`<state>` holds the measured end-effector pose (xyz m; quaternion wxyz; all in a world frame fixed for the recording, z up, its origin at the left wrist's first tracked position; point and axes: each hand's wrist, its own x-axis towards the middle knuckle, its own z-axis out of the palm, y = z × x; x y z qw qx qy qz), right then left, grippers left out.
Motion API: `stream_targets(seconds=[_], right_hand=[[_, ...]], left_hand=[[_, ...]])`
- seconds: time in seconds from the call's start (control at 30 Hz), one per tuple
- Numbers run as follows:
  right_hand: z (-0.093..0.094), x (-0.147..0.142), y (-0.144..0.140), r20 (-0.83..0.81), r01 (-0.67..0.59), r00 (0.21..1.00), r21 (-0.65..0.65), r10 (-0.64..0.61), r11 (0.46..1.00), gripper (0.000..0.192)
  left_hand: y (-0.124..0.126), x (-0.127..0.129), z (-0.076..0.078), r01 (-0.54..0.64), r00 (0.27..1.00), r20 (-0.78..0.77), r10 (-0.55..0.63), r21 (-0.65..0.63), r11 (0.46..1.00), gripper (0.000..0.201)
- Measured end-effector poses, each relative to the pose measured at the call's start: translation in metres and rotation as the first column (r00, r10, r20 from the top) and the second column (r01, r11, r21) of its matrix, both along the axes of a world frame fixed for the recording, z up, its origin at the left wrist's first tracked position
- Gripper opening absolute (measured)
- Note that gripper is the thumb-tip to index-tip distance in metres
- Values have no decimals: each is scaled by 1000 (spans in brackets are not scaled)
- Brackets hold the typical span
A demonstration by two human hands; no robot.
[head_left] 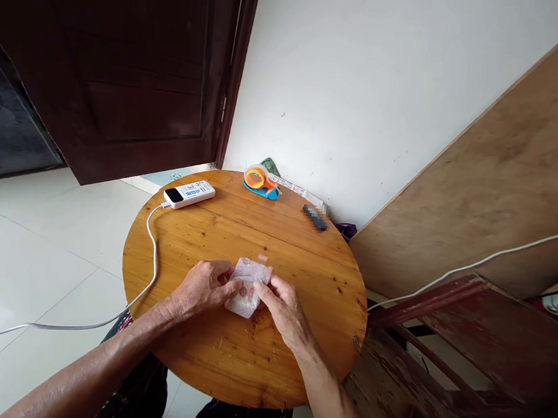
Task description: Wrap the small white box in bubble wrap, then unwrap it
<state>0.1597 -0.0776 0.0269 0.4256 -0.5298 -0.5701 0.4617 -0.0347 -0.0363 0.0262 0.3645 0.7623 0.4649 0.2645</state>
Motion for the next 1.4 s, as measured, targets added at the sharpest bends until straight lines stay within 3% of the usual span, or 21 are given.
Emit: stream_targets(seconds=[0.1,0.2,0.3,0.37,0.6,0.7,0.83,0.97,1.1,1.2,1.3,1.4], right_hand=[[-4,1,5,102,64,993,-8,-63,998,33],[-3,3,8,230,89,968,44,-97,995,30],[1,6,13,152,54,987,39,-60,998,20],[2,6,17,79,33,996,50,-37,998,26],[-1,-1,20,128,46,989,199,-72,979,25],[1,-6,15,162,35,983,306,-88,951,24],[2,-13,13,254,39,955,401,-152,915,25],[0,-15,18,306,35,937,392,-167,919,29],[-2,-13,26,361,17,920,346,-150,938,33],[-4,-10,35,436,38,884,287,-166,957,36],[-7,-7,45,479,79,861,207,-171,975,39],[-10,-3,51,374,108,914,141,-154,984,40]], left_hand=[[2,1,-3,25,997,73,-20,-72,997,32],[-1,1,-7,194,938,327,-113,-230,954,44],[-3,1,-8,317,848,519,-113,-324,892,56],[-1,3,-9,357,806,584,-99,-345,868,62],[8,6,-20,323,798,598,-78,-314,893,63],[9,9,-19,256,825,564,-45,-301,918,60],[10,11,-15,106,917,399,-2,-240,965,53],[16,16,-15,-6,968,245,49,-172,985,49],[18,24,-15,-124,989,72,130,-81,989,41],[15,28,-19,-209,977,52,207,43,977,37],[9,25,-26,-209,976,105,188,248,946,34],[4,21,-30,-118,990,117,77,395,911,30]])
